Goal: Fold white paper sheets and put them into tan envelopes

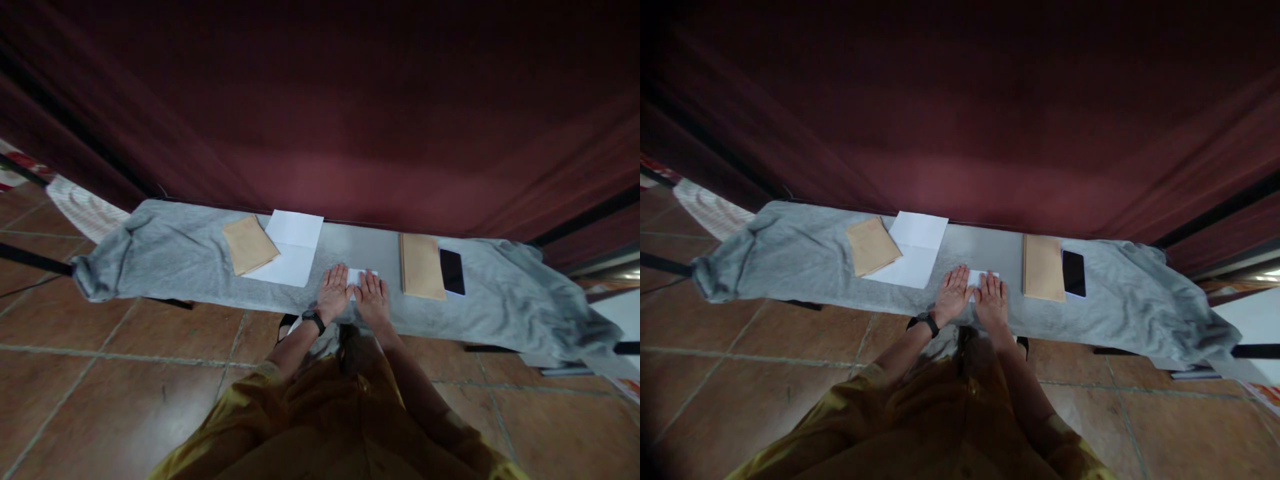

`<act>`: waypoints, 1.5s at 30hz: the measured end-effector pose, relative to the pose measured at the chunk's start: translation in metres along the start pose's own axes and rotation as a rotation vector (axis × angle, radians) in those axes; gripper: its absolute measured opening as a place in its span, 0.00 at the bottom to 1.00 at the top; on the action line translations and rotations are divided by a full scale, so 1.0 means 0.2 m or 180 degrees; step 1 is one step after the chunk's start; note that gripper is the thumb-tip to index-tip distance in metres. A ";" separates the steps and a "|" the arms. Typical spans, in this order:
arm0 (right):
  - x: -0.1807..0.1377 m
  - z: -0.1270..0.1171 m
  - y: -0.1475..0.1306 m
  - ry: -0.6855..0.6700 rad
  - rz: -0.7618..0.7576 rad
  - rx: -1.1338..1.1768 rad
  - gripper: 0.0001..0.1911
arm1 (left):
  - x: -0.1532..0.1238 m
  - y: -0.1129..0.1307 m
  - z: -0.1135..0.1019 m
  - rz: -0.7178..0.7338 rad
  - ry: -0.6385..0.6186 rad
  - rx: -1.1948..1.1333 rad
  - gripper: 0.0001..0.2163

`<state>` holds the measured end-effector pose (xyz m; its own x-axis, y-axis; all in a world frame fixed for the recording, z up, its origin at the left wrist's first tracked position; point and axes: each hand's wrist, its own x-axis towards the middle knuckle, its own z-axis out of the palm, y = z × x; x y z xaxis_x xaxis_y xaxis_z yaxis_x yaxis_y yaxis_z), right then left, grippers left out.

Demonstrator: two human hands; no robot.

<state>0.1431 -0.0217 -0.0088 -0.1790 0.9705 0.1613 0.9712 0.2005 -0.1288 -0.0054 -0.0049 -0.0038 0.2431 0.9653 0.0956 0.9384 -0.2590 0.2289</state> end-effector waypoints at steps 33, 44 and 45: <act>0.00 0.04 -0.12 -0.0055 0.0248 0.0082 0.29 | -0.17 -0.55 -0.31 -0.0813 0.1191 0.0018 0.23; 0.00 0.03 -0.12 -0.0013 0.0238 0.0133 0.29 | -0.22 -1.03 -0.43 -0.1889 0.1301 -0.0414 0.09; 0.00 0.03 -0.12 0.0005 0.0236 0.0144 0.29 | -0.22 -1.04 -0.44 -0.1969 0.1367 -0.0528 0.08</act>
<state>0.1183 -0.0266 -0.0119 -0.1066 0.9827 0.1512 0.9736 0.1340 -0.1846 -0.2322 0.0031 0.0300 -0.4623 0.8469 0.2627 0.8150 0.2892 0.5021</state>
